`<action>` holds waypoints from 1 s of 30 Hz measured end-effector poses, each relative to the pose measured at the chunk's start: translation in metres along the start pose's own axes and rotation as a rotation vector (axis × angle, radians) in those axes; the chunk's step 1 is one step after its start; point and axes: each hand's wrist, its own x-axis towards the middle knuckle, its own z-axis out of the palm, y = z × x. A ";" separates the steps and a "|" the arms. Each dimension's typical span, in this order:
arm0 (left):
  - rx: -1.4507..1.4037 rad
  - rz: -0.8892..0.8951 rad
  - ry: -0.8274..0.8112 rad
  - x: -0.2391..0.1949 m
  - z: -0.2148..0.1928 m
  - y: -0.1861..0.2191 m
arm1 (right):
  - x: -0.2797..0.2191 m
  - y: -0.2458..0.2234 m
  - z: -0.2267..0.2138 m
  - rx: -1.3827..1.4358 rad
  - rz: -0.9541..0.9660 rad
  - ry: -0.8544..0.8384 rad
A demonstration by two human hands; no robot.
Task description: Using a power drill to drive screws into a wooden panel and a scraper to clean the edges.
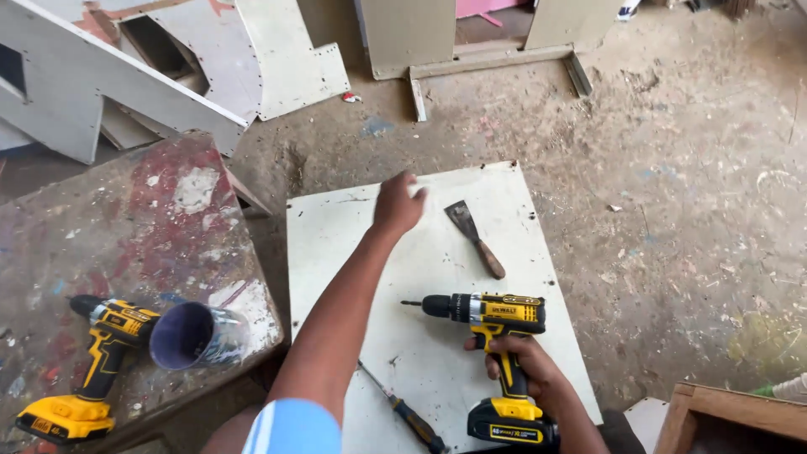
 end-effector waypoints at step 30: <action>0.146 0.237 0.183 0.030 -0.010 -0.033 | 0.105 -0.143 0.099 -1.598 -0.119 0.443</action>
